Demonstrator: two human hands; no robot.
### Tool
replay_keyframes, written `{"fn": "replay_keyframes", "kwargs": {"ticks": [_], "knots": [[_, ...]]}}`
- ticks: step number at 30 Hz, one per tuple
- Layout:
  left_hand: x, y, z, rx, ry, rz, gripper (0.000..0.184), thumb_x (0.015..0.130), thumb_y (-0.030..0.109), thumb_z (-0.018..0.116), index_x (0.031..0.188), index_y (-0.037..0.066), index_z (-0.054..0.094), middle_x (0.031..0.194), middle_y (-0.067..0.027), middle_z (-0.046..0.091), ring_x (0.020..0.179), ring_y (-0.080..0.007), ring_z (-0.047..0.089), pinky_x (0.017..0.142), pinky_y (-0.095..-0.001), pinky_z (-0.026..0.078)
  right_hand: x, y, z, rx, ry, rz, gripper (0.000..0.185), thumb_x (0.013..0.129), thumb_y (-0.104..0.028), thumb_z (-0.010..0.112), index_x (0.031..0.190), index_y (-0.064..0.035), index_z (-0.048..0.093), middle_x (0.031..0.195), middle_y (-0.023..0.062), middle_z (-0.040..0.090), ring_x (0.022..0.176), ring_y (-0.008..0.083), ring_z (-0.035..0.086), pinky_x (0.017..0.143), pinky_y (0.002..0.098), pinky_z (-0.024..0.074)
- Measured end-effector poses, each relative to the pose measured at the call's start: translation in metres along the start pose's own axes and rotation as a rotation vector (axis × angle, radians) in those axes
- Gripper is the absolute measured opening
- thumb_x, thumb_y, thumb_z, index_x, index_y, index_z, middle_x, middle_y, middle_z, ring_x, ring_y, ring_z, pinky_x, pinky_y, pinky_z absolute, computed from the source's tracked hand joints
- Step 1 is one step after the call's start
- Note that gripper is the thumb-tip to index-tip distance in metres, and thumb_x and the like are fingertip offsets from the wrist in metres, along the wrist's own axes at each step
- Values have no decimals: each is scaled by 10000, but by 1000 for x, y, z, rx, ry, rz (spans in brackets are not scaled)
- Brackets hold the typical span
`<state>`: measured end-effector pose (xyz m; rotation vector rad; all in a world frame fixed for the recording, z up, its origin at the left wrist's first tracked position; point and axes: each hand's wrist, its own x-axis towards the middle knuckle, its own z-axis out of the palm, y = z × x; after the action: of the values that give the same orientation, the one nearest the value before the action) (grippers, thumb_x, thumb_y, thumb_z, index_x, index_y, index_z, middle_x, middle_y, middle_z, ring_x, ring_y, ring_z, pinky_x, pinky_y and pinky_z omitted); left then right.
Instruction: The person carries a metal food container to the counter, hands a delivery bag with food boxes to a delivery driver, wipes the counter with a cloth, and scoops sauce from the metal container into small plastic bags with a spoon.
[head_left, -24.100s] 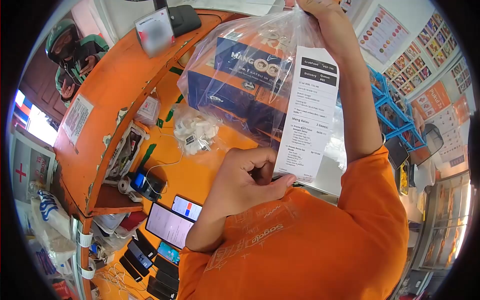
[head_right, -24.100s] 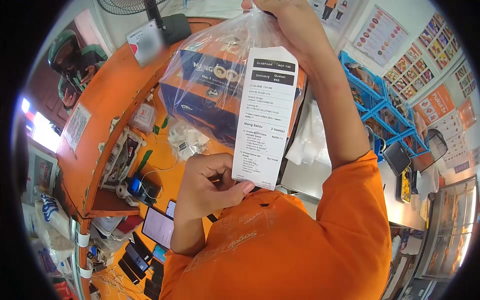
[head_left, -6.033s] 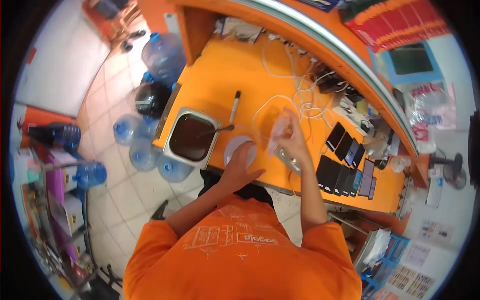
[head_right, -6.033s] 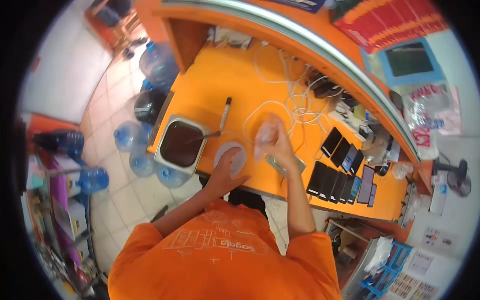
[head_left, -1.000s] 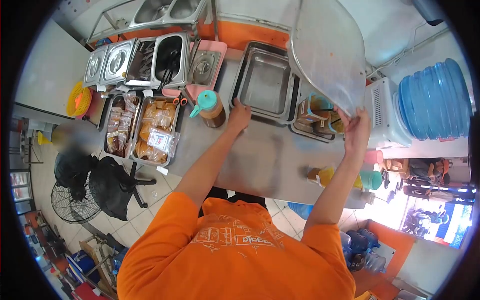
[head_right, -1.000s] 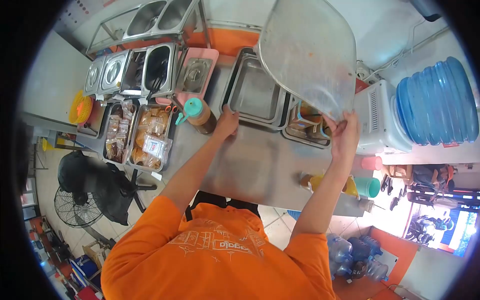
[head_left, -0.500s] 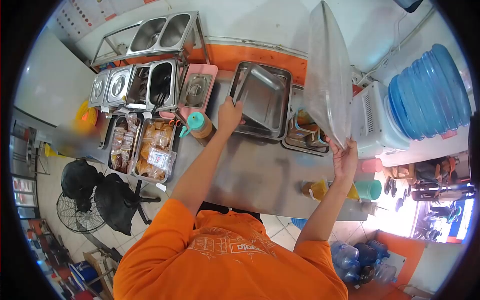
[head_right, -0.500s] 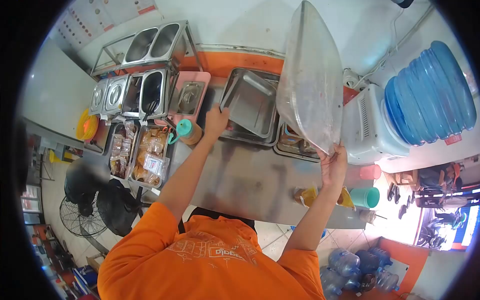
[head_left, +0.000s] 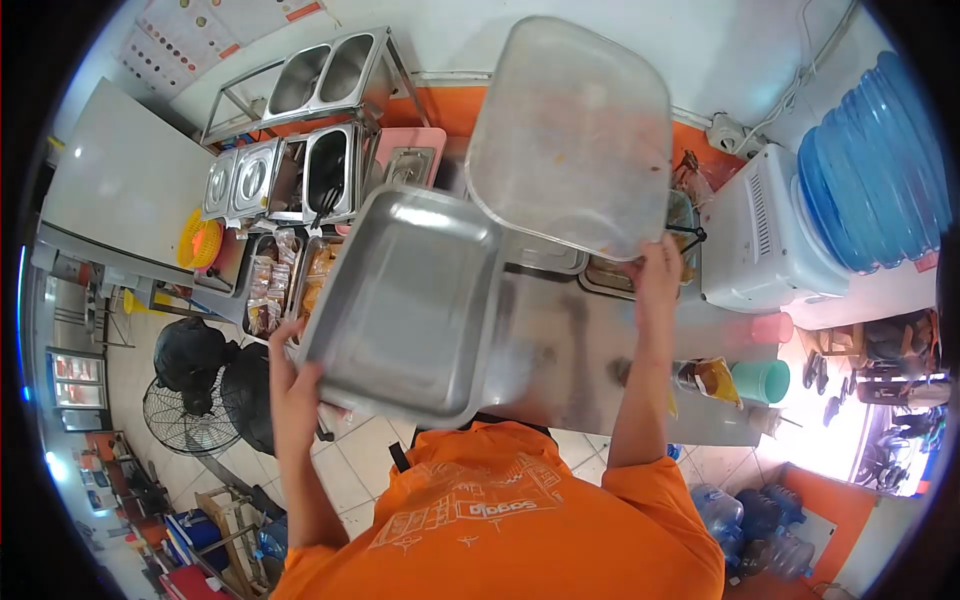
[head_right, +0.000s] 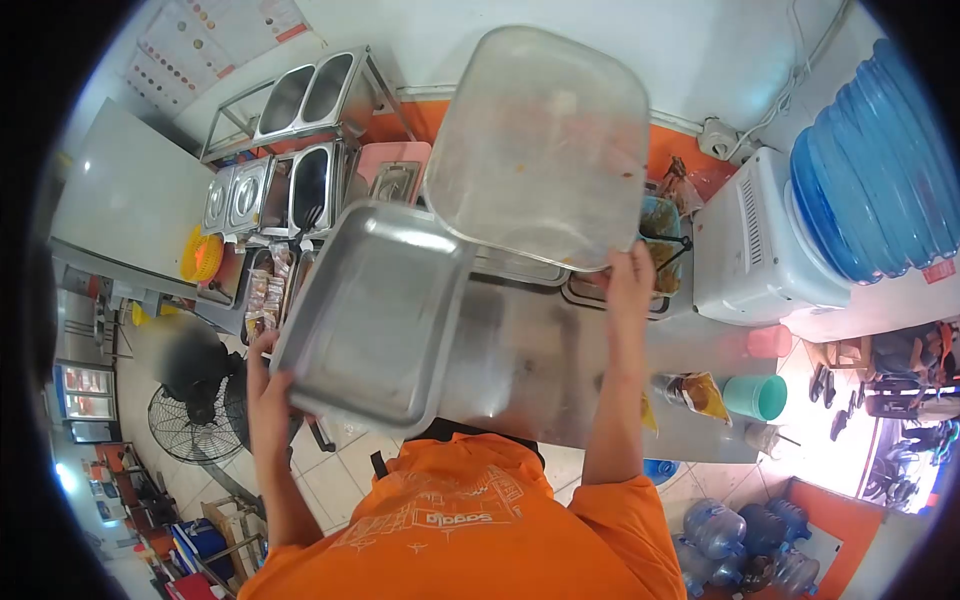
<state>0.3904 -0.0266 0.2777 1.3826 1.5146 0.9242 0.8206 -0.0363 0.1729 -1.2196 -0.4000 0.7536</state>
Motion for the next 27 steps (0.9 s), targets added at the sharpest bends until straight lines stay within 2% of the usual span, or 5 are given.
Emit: {"fn": "replay_keyframes", "kwargs": {"ticks": [8,11,17,21,27], "knots": [[-68,48,-45,49,40,-115,535,805,20,446,1326,105,362,998,-127,563,565,-130,577,396,-247,496,-7,104,33,-66,-33,95,128,908,-95,511,819,-36,441,790,4,474,726,76,511,681,272,557],[-71,59,-55,121,6,-161,570,716,73,476,1285,86,461,1061,-40,513,686,-43,423,603,-143,295,0,130,35,-216,-26,59,145,914,-102,497,821,-20,423,772,25,450,724,93,508,661,297,572],[-57,25,-87,-19,-111,115,588,745,-6,465,1328,40,402,1180,-77,483,953,-99,488,835,-202,391,33,190,17,-69,26,91,228,955,-203,519,845,-12,460,758,43,468,692,135,557,616,315,574],[-35,2,-97,-38,-263,220,630,740,-58,494,1352,53,395,1188,-51,463,983,-106,475,867,-203,377,-29,113,17,-522,11,142,335,989,-346,506,891,-26,506,781,64,551,669,148,582,610,315,567],[9,-36,-73,-117,-597,246,676,799,-137,475,1417,80,309,1133,-69,504,833,-79,521,684,-187,413,-202,1,42,-80,-173,100,398,1003,-384,482,1184,-34,538,970,104,648,793,173,648,686,319,572]]}}
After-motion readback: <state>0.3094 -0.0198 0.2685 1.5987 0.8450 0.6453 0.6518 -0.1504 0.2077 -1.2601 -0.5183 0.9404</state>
